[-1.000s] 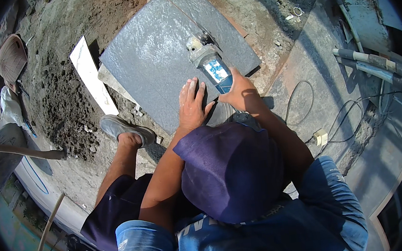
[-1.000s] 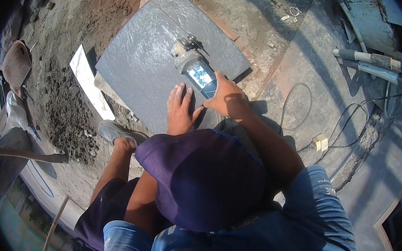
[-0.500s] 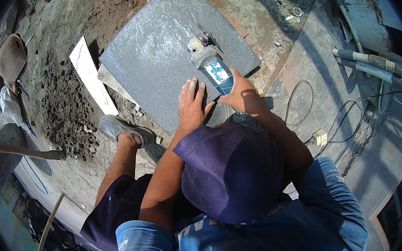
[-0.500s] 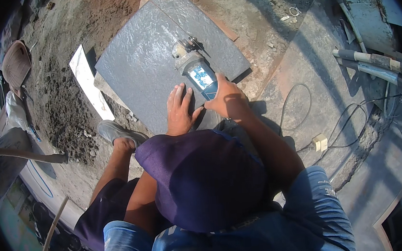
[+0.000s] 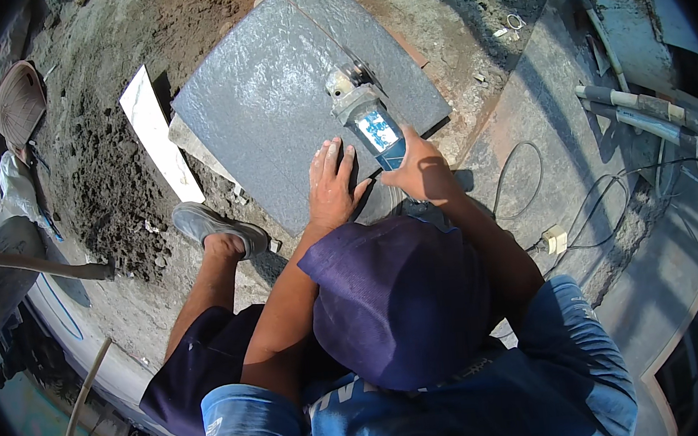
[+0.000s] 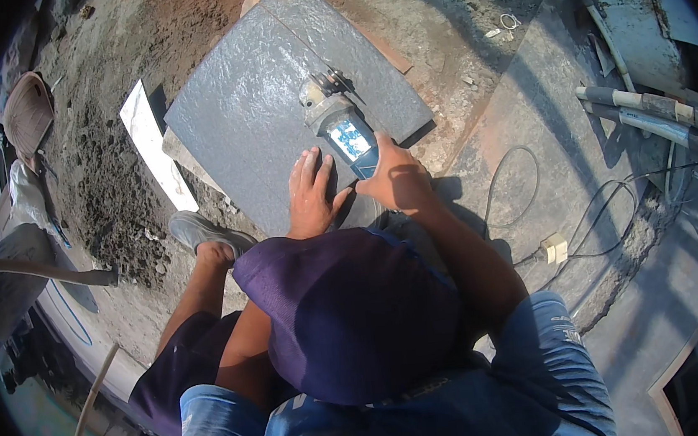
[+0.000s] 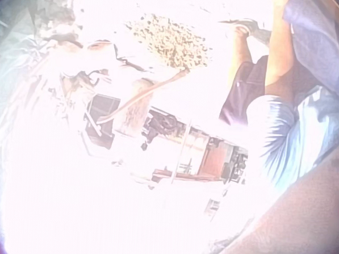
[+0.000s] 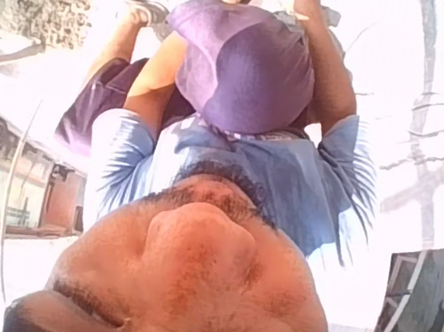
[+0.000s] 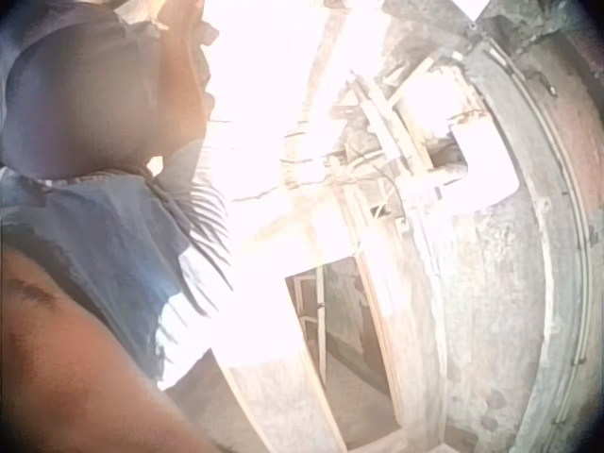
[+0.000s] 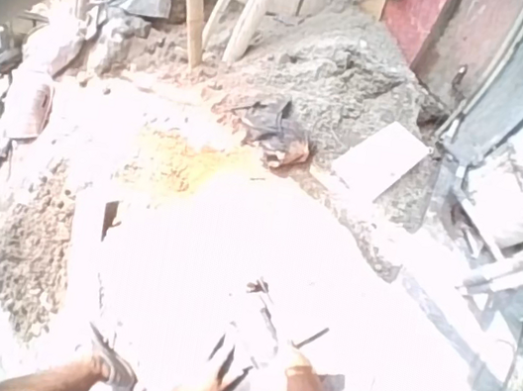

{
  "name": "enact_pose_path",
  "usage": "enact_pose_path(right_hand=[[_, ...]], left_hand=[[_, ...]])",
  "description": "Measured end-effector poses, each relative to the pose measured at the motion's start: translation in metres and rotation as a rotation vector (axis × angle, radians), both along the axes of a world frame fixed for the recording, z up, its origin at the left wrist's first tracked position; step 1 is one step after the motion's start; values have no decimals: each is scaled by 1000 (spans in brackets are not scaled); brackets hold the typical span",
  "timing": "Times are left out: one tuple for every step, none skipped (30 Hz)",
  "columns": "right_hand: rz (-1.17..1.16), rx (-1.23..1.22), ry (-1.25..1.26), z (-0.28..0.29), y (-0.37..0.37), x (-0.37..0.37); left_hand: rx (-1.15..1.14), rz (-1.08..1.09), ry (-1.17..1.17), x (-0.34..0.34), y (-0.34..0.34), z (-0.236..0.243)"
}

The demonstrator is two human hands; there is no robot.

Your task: The person places a tile down and cuts along a line using an angle grinder.

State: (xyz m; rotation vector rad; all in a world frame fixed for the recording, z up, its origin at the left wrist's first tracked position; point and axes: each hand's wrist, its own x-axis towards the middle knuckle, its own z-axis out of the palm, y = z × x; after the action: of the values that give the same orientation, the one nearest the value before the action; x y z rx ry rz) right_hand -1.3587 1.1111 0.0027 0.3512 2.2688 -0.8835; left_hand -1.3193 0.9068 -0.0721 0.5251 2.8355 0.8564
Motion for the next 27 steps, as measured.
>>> enact_pose_path(right_hand=[[0, 0, 0, 1, 0, 0], [2, -4, -6, 1, 0, 0], [3, -9, -12, 2, 0, 0], [4, -9, -12, 2, 0, 1], [3, -5, 4, 2, 0, 2], [1, 0, 19, 1, 1, 4], [1, 1, 19, 0, 1, 4], [-11, 9, 33, -2, 1, 5], [-23, 15, 48, -2, 1, 5], [-22, 15, 48, -2, 1, 5], [-23, 7, 48, -2, 1, 5], [-24, -1, 48, -2, 1, 6], [-24, 0, 48, -1, 1, 6], [-24, 6, 46, 0, 0, 6], [-24, 11, 43, 0, 0, 6], [-23, 12, 44, 0, 0, 6], [-28, 9, 40, 0, 0, 6], [-33, 7, 36, 0, 0, 7], [-32, 7, 36, 0, 1, 7], [-36, 0, 36, 1, 1, 8], [-39, -7, 36, 3, 1, 7], [-39, -6, 36, 5, 1, 6], [-31, 13, 18, 8, 0, 5], [-23, 32, 1, 9, 0, 4], [-23, 32, 1, 10, -1, 5], [-21, 39, 0, 10, -1, 5], [-19, 46, -1, 10, -1, 5]], left_hand=[[2, 0, -2, 0, 0, 0], [3, 0, -2, 0, 0, -1], [4, -1, 2, 0, 0, -1], [6, -2, 5, 0, 0, -1], [6, -2, 5, 0, -1, -1], [-1, -2, 0, 1, 0, -1], [-9, -2, -5, 1, 0, -1], [-7, -2, -5, 1, 1, -1], [-9, -1, -6, 0, 0, -1], [-10, 1, -8, 0, 0, 0], [-10, 1, -7, 0, 0, 0], [-7, 2, -2, 0, 0, 0], [-4, 3, 3, 0, 0, 0], [-3, 3, 3, 0, 0, 0], [-2, 5, 0, 0, 0, 1], [0, 7, -3, 0, 0, 1], [0, 8, -3, 0, 1, 2], [0, 9, 1, 0, 1, 2], [-1, 9, 5, 0, 1, 2], [0, 10, 5, 0, 1, 3], [4, 12, 3, 0, 1, 3], [9, 13, 0, 0, 1, 4], [10, 14, 0, 0, 1, 4], [12, 15, 1, 0, 1, 4], [15, 16, 2, 0, 1, 4], [15, 17, 2, 0, 1, 4], [17, 16, 3, 0, 1, 5]])
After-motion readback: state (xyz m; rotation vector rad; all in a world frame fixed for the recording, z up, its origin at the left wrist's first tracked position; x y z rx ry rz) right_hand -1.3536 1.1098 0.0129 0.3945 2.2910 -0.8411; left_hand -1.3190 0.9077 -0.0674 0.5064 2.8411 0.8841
